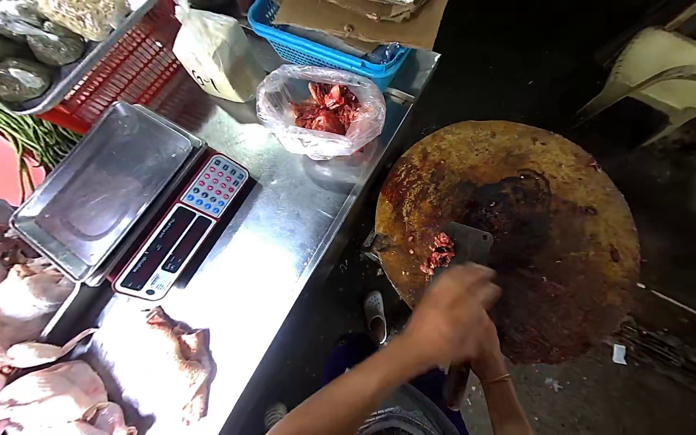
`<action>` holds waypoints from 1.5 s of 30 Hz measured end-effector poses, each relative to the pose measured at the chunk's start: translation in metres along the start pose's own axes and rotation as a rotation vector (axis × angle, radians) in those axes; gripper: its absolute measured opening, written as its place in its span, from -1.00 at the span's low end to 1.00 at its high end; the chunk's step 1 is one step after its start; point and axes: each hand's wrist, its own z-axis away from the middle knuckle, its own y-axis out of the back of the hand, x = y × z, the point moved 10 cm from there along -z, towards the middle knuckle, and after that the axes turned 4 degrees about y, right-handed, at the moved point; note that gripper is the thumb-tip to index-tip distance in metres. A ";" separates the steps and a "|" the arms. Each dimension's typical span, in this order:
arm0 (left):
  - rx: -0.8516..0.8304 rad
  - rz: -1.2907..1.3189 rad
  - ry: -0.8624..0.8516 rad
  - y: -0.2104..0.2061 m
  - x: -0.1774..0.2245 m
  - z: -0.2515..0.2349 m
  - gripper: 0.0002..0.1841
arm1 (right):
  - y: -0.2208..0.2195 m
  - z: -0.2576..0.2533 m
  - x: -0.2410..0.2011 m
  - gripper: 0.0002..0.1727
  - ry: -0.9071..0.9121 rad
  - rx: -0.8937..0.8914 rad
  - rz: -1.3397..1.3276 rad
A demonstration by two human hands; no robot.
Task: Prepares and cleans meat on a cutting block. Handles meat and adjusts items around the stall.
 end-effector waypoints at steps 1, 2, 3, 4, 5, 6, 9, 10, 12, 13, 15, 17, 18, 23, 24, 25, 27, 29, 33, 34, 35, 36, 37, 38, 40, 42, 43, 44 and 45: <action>-0.015 -0.108 0.159 0.011 -0.041 0.005 -0.64 | 0.001 -0.004 0.009 -0.68 -0.054 -0.020 -0.064; -0.061 -0.228 0.307 0.015 -0.084 0.012 -0.60 | 0.004 -0.005 0.016 -0.71 -0.097 -0.038 -0.113; -0.124 -0.346 0.406 0.015 -0.122 0.020 -0.56 | 0.008 -0.006 0.019 -0.71 -0.127 -0.038 -0.128; -0.182 -0.455 0.438 0.011 -0.151 0.027 -0.50 | 0.012 -0.006 0.020 -0.70 -0.147 -0.030 -0.115; -0.240 -0.553 0.433 0.005 -0.171 0.033 -0.43 | 0.017 -0.007 0.022 -0.68 -0.151 -0.016 -0.087; -0.294 -0.628 0.426 -0.002 -0.184 0.036 -0.36 | 0.022 -0.008 0.024 -0.68 -0.147 0.003 -0.054; -0.340 -0.718 0.393 -0.018 -0.201 0.029 -0.27 | 0.035 -0.006 0.029 -0.65 -0.166 0.057 0.056; -0.356 -0.713 0.382 -0.024 -0.203 0.026 -0.27 | 0.036 -0.003 0.030 -0.64 -0.175 0.067 0.087; -0.376 -0.679 0.331 -0.037 -0.201 0.022 -0.24 | 0.034 0.003 0.030 -0.60 -0.181 0.067 0.136; -0.365 -0.658 0.297 -0.043 -0.196 0.024 -0.22 | 0.030 0.007 0.031 -0.59 -0.190 0.061 0.146; -0.343 -0.614 0.256 -0.054 -0.183 0.030 -0.17 | 0.018 0.014 0.033 -0.56 -0.200 0.077 0.142; -0.293 -0.581 0.237 -0.064 -0.170 0.034 -0.12 | 0.004 0.019 0.032 -0.57 -0.193 0.094 0.108; -0.263 -0.562 0.234 -0.068 -0.165 0.035 -0.10 | -0.003 0.021 0.031 -0.58 -0.189 0.092 0.093; -0.208 -0.409 0.260 -0.078 -0.158 0.034 -0.09 | -0.019 0.020 0.035 -0.58 -0.172 0.073 0.043; -0.215 -0.375 0.257 -0.079 -0.158 0.034 -0.10 | -0.019 0.019 0.035 -0.58 -0.171 0.070 0.033; -0.228 -0.343 0.253 -0.079 -0.158 0.034 -0.11 | -0.019 0.019 0.035 -0.58 -0.173 0.066 0.025; -0.258 -0.297 0.243 -0.080 -0.157 0.032 -0.13 | -0.018 0.018 0.035 -0.59 -0.169 0.060 0.017; -0.280 -0.272 0.241 -0.083 -0.154 0.030 -0.15 | -0.018 0.017 0.036 -0.59 -0.172 0.054 0.003; -0.341 -0.228 0.243 -0.091 -0.146 0.027 -0.21 | -0.018 0.016 0.037 -0.61 -0.183 0.050 -0.007; -0.354 -0.227 0.243 -0.093 -0.144 0.026 -0.22 | -0.018 0.016 0.036 -0.62 -0.173 0.049 -0.004; -0.368 -0.230 0.244 -0.094 -0.141 0.024 -0.23 | -0.017 0.016 0.036 -0.62 -0.162 0.047 -0.005; -0.389 -0.240 0.242 -0.096 -0.139 0.023 -0.23 | -0.016 0.015 0.038 -0.63 -0.154 0.046 -0.028; -0.412 -0.250 0.239 -0.097 -0.136 0.022 -0.23 | -0.015 0.015 0.040 -0.65 -0.152 0.045 -0.064; -0.431 -0.260 0.236 -0.099 -0.131 0.020 -0.23 | -0.013 0.014 0.042 -0.69 -0.161 0.041 -0.104; -0.434 -0.298 0.218 -0.099 -0.115 0.015 -0.25 | -0.010 0.015 0.046 -0.75 -0.184 0.029 -0.188; -0.384 -0.315 0.182 -0.095 -0.086 0.010 -0.26 | -0.005 0.016 0.050 -0.83 -0.163 -0.004 -0.265; -0.367 -0.287 0.163 -0.091 -0.067 0.010 -0.27 | -0.001 0.015 0.053 -0.86 -0.121 -0.018 -0.292; -0.352 -0.233 0.135 -0.087 -0.047 0.012 -0.28 | 0.005 0.015 0.056 -0.81 -0.057 -0.025 -0.286; -0.341 -0.158 0.100 -0.082 -0.026 0.016 -0.30 | 0.015 0.016 0.060 -0.71 0.014 -0.026 -0.234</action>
